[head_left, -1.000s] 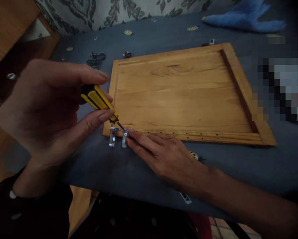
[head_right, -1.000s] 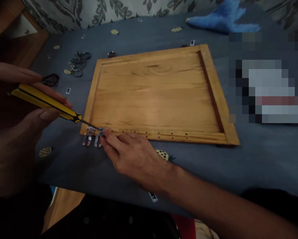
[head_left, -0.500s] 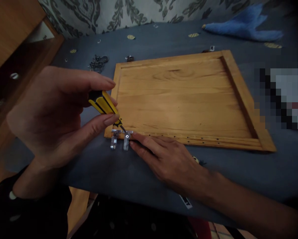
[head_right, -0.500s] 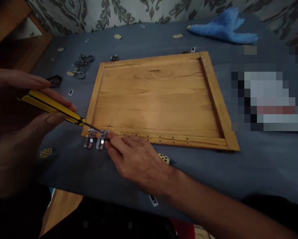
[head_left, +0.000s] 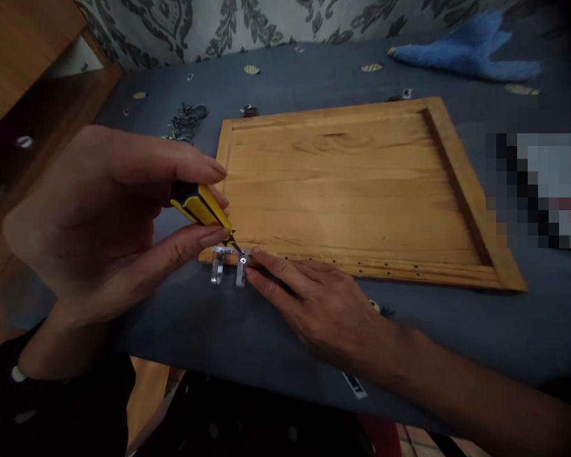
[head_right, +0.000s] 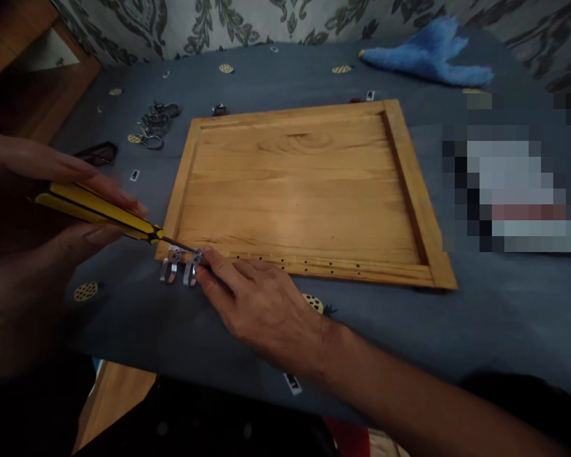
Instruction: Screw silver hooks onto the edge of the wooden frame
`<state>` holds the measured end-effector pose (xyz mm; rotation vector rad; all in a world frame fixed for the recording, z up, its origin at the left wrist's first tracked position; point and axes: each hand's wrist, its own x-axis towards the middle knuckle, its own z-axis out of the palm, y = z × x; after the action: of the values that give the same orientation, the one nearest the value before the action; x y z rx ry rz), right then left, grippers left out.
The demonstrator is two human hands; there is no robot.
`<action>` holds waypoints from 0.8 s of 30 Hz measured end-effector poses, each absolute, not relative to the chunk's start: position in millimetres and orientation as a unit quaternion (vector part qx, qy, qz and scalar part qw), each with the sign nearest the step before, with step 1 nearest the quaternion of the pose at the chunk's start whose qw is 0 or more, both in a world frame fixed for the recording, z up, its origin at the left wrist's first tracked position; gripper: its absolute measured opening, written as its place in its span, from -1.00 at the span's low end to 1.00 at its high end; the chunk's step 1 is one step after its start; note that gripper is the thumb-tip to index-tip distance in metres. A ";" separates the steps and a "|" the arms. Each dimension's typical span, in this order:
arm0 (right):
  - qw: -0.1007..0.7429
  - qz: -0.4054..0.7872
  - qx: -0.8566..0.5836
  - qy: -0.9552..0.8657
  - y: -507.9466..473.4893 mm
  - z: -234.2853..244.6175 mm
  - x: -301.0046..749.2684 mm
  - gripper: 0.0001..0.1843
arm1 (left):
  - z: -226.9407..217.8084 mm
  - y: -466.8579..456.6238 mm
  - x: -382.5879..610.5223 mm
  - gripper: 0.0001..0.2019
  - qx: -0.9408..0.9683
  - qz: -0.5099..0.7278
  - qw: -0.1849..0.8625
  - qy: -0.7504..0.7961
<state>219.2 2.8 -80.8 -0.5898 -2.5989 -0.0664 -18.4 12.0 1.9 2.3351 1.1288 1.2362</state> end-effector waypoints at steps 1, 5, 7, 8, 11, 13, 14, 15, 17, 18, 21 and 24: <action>0.236 -0.022 -0.215 -0.948 2.9 -81.3 219.2 -0.59 | 2.6 12.8 -18.6 -0.55 0.810 0.418 0.130 0.390; 0.236 -0.012 -0.207 -0.949 3.3 -82.3 219.0 -0.60 | 4.1 12.7 -19.9 -0.60 0.821 0.386 0.120 0.402; 0.238 -0.010 -0.206 -0.949 3.6 -82.1 218.7 -0.60 | 4.4 11.6 -20.8 -0.61 0.820 0.380 0.115 0.411; 0.240 -0.010 -0.206 -0.949 3.7 -81.9 218.5 -0.60 | 4.5 11.0 -21.1 -0.62 0.821 0.376 0.112 0.416; 0.237 -0.007 -0.209 -0.949 3.5 -81.1 218.3 -0.57 | 3.9 10.7 -20.4 -0.59 0.824 0.367 0.113 0.417; 0.228 -0.003 -0.209 -0.951 3.0 -80.6 218.6 -0.57 | 3.1 11.6 -18.1 -0.58 0.815 0.386 0.113 0.417; 0.221 0.000 -0.209 -0.953 2.8 -80.4 218.7 -0.57 | 3.0 12.3 -16.7 -0.60 0.808 0.401 0.110 0.418; 0.215 0.001 -0.207 -0.955 2.7 -80.3 218.9 -0.57 | 3.3 13.2 -15.3 -0.62 0.806 0.406 0.110 0.416; 0.204 -0.002 -0.204 -0.957 2.6 -80.1 219.2 -0.57 | 4.8 14.9 -13.4 -0.64 0.821 0.392 0.120 0.397; 0.202 -0.006 -0.205 -0.958 2.8 -80.1 219.2 -0.57 | 6.1 15.4 -12.8 -0.63 0.830 0.379 0.129 0.388; 0.200 -0.020 -0.207 -0.957 3.5 -80.1 218.6 -0.57 | 9.8 14.8 -11.7 -0.65 0.817 0.383 0.137 0.409; 0.198 -0.026 -0.212 -0.957 3.8 -79.2 217.9 -0.57 | 11.5 12.8 -10.9 -0.65 0.795 0.393 0.153 0.435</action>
<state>217.9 3.8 -79.2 -0.5919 -2.6770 -0.0724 -10.9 12.8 11.5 2.2810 1.2486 1.1256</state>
